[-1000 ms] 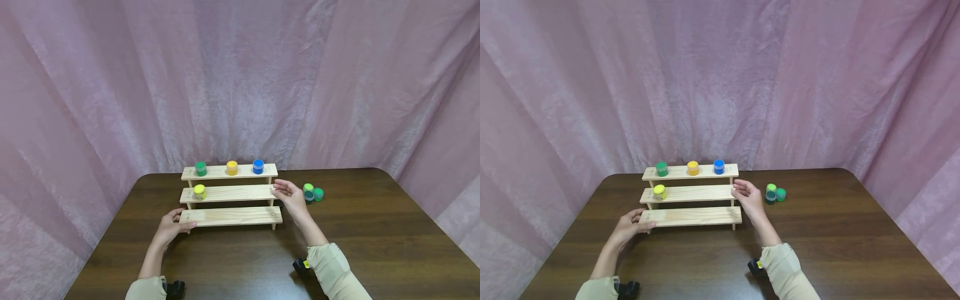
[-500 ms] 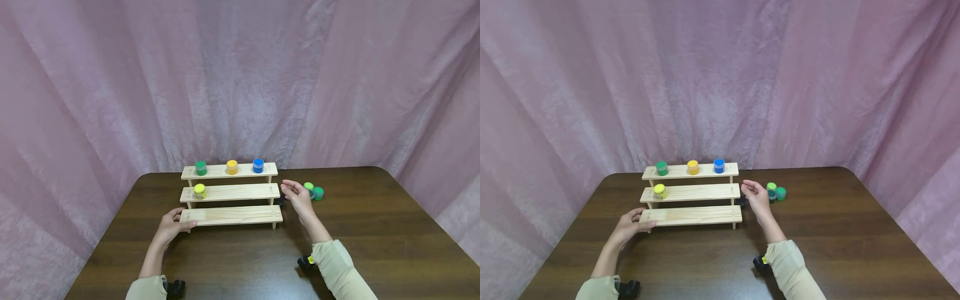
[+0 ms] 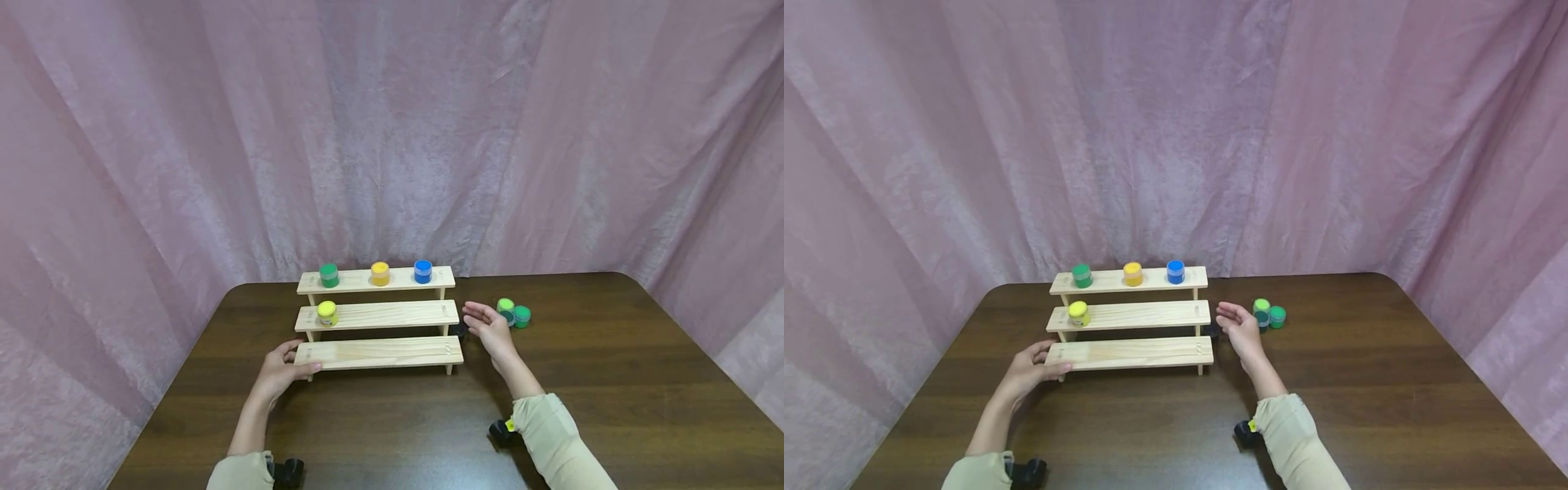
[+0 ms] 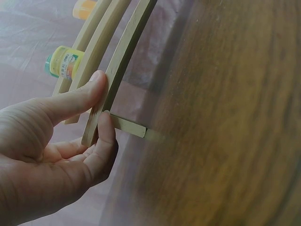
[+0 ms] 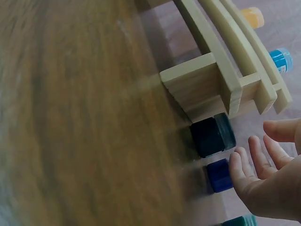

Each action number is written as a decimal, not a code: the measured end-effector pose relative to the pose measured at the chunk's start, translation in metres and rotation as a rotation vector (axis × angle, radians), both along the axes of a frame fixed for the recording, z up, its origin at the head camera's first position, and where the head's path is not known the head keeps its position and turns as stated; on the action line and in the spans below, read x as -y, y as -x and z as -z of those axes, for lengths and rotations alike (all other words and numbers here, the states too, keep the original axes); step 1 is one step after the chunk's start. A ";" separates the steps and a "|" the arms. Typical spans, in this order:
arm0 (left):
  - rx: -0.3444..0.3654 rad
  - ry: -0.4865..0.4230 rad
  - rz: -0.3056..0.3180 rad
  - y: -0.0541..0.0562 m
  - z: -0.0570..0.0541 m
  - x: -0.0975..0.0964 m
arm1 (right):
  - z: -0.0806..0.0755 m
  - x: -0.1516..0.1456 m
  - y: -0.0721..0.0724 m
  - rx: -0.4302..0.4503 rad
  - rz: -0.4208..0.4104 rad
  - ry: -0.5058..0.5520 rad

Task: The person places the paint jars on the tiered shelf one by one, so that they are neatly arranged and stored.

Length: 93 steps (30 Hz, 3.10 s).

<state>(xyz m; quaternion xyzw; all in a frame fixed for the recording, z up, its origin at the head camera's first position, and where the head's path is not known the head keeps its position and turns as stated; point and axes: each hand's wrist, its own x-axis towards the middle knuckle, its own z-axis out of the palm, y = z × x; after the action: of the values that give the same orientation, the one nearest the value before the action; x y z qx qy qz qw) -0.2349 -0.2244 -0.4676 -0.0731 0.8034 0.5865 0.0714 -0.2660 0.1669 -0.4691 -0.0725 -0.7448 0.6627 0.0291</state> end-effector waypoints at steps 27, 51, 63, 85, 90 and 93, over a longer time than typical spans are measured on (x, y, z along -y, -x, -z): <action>-0.009 -0.003 -0.003 0.000 0.004 0.000 | 0.023 -0.010 -0.001 0.063 -0.235 -0.078; -0.005 0.005 -0.014 0.000 0.002 0.001 | 0.025 -0.006 0.002 0.048 -0.233 -0.165; -0.028 -0.026 -0.005 0.000 0.004 0.000 | 0.021 -0.009 0.001 0.055 -0.193 -0.148; -0.014 -0.023 -0.016 0.002 0.004 0.001 | -0.001 -0.020 -0.003 0.006 -0.059 -0.196; -0.016 -0.021 -0.014 0.002 0.003 0.000 | -0.012 -0.025 -0.003 -0.004 -0.027 -0.157; -0.014 -0.023 -0.011 0.002 0.002 0.000 | -0.020 -0.028 -0.004 -0.005 -0.015 -0.127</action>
<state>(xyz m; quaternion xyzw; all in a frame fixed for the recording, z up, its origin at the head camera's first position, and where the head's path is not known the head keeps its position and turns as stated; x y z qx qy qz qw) -0.2366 -0.2244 -0.4693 -0.0728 0.7967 0.5966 0.0635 -0.2620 0.1946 -0.4492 -0.0633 -0.7859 0.6144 0.0302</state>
